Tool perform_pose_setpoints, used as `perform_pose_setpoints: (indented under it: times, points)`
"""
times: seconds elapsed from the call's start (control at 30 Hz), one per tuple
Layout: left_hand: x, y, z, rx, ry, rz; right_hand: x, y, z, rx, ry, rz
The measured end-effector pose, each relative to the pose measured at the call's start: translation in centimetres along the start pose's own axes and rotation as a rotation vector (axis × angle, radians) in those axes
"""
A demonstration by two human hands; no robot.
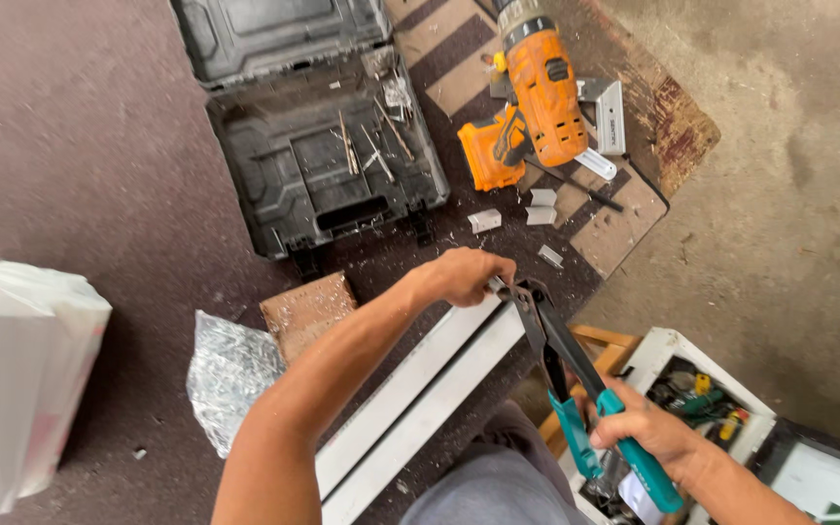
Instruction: The person unpacks a bag of screws and uses a crimping tool to attach metal brackets to a long white aluminum profile. They then use a power drill to drive screws into the brackets, securing them to the frame.
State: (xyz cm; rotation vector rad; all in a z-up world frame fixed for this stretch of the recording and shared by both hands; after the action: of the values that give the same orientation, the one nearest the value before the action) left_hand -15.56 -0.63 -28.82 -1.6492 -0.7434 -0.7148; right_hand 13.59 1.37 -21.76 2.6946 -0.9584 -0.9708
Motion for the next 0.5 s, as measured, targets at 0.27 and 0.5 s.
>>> perform_pose_setpoints:
  times: [0.27, 0.5]
  points:
    - [-0.2, 0.4, 0.2, -0.016, -0.023, -0.012, 1.9, 0.1, 1.2, 0.095, 0.133, -0.248]
    - [-1.1, 0.8, 0.9, 0.016, 0.042, 0.015, -1.2, 0.4, 3.2, 0.196, -0.155, -0.805]
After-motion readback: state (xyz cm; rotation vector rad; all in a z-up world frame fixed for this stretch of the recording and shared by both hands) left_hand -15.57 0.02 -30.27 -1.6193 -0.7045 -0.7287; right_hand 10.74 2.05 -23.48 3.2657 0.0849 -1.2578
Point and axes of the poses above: each hand's wrist, its own z-axis towards the middle knuckle, its own y-axis out of the palm, x = y × z, the point moved 6 cm from there along z, towards the middle knuckle, and after that the axes turned 6 degrees about x, right-handed, at the moved point
